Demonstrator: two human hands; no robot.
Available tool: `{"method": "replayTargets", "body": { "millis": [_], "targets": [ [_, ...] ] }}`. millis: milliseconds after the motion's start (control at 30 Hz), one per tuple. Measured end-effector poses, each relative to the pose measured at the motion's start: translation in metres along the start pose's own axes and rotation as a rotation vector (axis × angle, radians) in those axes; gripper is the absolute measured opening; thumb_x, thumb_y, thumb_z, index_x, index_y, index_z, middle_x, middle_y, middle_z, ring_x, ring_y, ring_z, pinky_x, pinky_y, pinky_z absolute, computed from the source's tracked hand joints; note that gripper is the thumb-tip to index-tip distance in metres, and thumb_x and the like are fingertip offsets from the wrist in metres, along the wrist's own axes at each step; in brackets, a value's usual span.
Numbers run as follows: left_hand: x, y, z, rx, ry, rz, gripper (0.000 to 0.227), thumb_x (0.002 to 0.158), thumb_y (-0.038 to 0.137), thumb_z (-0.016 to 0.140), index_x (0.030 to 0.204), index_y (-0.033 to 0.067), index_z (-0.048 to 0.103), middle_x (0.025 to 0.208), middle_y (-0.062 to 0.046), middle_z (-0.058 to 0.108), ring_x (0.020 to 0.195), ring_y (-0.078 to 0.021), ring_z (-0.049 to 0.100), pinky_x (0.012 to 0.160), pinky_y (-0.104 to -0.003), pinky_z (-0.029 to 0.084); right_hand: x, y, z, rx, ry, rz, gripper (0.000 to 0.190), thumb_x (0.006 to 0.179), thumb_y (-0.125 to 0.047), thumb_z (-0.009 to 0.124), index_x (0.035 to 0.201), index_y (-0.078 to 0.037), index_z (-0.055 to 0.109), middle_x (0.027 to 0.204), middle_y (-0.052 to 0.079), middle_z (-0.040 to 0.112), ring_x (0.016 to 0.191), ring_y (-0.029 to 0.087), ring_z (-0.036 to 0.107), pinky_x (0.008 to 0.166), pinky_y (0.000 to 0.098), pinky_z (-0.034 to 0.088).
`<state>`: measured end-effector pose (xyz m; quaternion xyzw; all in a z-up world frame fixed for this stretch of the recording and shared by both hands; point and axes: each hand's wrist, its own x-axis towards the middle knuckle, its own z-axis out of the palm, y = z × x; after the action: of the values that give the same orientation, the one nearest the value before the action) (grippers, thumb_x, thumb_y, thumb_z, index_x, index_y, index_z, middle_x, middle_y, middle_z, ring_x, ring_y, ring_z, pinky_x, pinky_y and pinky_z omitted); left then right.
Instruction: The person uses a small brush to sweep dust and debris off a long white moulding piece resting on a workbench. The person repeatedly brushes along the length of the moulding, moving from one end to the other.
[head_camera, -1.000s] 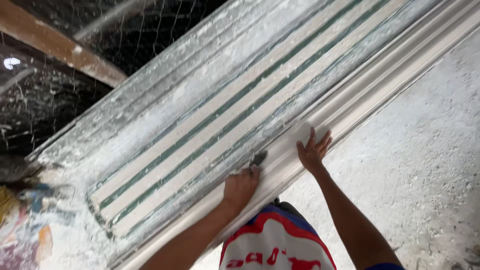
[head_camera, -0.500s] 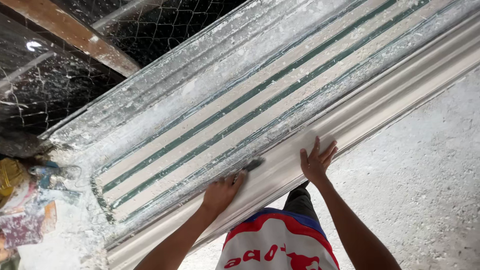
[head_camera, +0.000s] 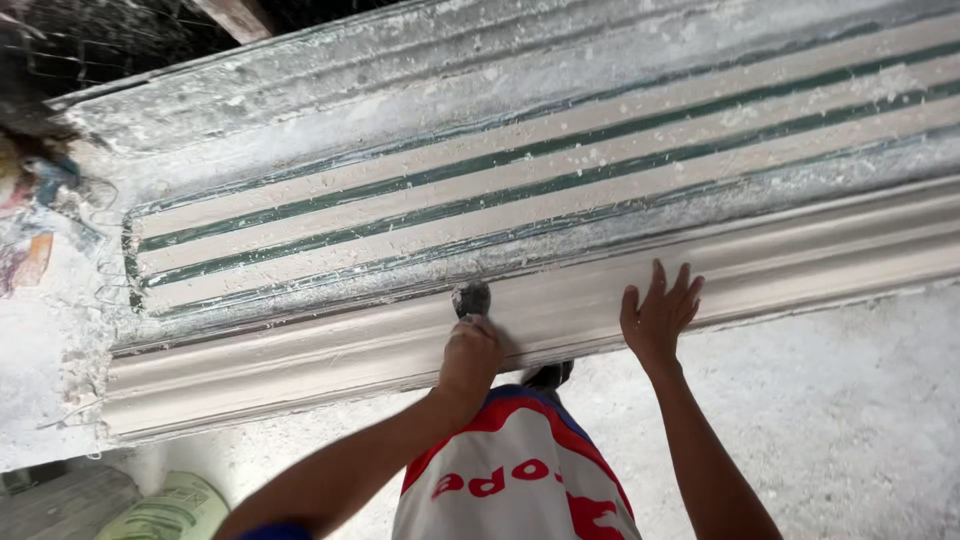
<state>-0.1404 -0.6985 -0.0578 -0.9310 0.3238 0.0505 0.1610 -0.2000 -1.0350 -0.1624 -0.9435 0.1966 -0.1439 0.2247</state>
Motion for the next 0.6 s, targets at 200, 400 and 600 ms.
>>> {"method": "replayTargets", "body": {
  "millis": [200, 400, 600],
  "targets": [
    [-0.031, -0.098, 0.002, -0.205, -0.127, 0.091, 0.052, 0.097, 0.013, 0.055, 0.148, 0.0197, 0.049, 0.103, -0.01, 0.072, 0.068, -0.027, 0.073, 0.048, -0.04, 0.059, 0.017, 0.023, -0.011, -0.081, -0.094, 0.024, 0.068, 0.103, -0.05, 0.049, 0.16, -0.014, 0.041, 0.166, 0.033, 0.02, 0.151, 0.063, 0.005, 0.117, 0.0787, 0.005],
    [-0.042, -0.144, -0.029, -0.426, -0.016, 0.027, 0.04, 0.101, 0.032, 0.054, 0.139, 0.0237, 0.058, 0.098, -0.009, 0.076, 0.067, -0.0311, 0.072, 0.053, -0.045, 0.059, 0.014, 0.008, -0.024, -0.083, -0.191, 0.157, 0.07, 0.101, -0.06, 0.04, 0.159, -0.022, 0.039, 0.17, 0.018, 0.019, 0.156, 0.052, 0.0, 0.106, 0.0878, -0.003],
    [-0.035, -0.169, -0.015, -0.625, -0.04, 0.001, 0.034, 0.098, 0.029, 0.057, 0.13, 0.0214, 0.066, 0.093, -0.008, 0.078, 0.064, -0.0296, 0.074, 0.057, -0.045, 0.059, 0.015, -0.007, -0.034, -0.046, -0.212, 0.2, 0.072, 0.1, -0.064, 0.038, 0.158, -0.022, 0.036, 0.17, 0.016, 0.017, 0.156, 0.048, -0.001, 0.101, 0.0899, -0.001]
  ]
}}
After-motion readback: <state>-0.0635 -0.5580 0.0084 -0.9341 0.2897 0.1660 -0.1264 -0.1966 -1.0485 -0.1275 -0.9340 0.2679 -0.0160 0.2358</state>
